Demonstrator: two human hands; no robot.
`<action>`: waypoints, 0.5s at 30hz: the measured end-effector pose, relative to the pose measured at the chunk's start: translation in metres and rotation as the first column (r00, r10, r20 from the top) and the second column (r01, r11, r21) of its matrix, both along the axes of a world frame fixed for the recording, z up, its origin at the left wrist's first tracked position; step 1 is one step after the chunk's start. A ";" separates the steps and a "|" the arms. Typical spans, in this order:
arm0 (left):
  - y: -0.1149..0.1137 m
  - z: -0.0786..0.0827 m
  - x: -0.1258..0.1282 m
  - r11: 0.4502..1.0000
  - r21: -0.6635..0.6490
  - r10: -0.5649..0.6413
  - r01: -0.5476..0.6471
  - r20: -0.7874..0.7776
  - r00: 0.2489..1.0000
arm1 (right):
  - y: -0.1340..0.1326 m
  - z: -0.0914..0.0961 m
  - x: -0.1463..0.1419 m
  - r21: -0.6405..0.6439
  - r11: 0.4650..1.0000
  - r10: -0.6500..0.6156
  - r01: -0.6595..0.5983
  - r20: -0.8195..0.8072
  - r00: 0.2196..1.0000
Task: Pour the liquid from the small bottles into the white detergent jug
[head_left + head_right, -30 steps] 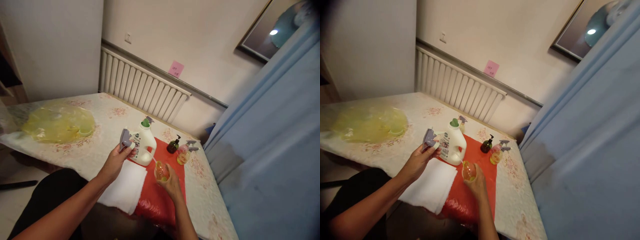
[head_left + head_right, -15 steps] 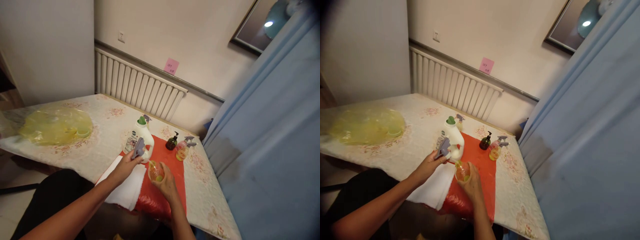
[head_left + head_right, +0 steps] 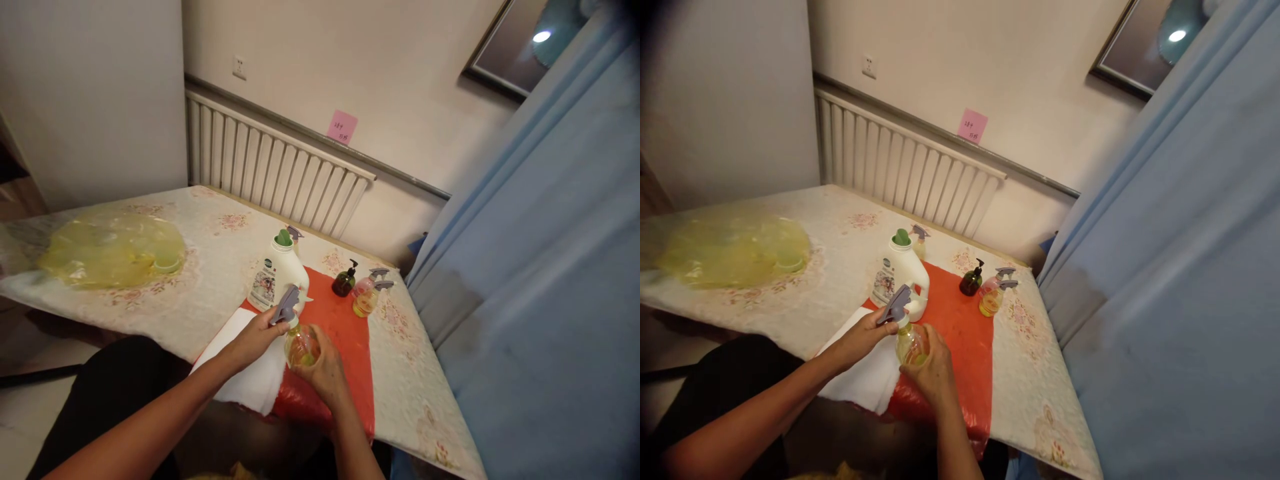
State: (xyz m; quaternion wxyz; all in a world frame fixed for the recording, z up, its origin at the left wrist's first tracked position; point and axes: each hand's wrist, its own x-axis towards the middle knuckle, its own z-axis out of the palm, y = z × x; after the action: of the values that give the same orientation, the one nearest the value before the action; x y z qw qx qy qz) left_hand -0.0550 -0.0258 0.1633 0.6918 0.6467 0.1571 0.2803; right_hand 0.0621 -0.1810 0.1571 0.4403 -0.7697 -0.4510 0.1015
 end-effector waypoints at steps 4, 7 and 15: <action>0.001 0.000 -0.001 1.000 -0.007 -0.012 0.012 -0.003 1.000 | 0.001 -0.004 0.000 0.001 1.000 -0.029 0.029 -0.018 0.999; 0.000 0.001 -0.001 0.999 -0.015 -0.033 0.033 -0.004 0.999 | 0.002 -0.006 -0.001 -0.011 1.000 -0.016 0.016 -0.005 1.000; 0.001 0.006 -0.005 0.999 0.031 -0.042 0.042 -0.007 0.999 | 0.002 -0.007 -0.002 -0.003 0.999 -0.035 0.035 -0.024 0.999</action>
State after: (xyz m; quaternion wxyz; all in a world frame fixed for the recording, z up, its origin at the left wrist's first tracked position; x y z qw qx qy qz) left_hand -0.0597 -0.0252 0.1691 0.6869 0.6614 0.1413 0.2661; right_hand 0.0599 -0.1788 0.1496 0.4465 -0.7766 -0.4321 0.1038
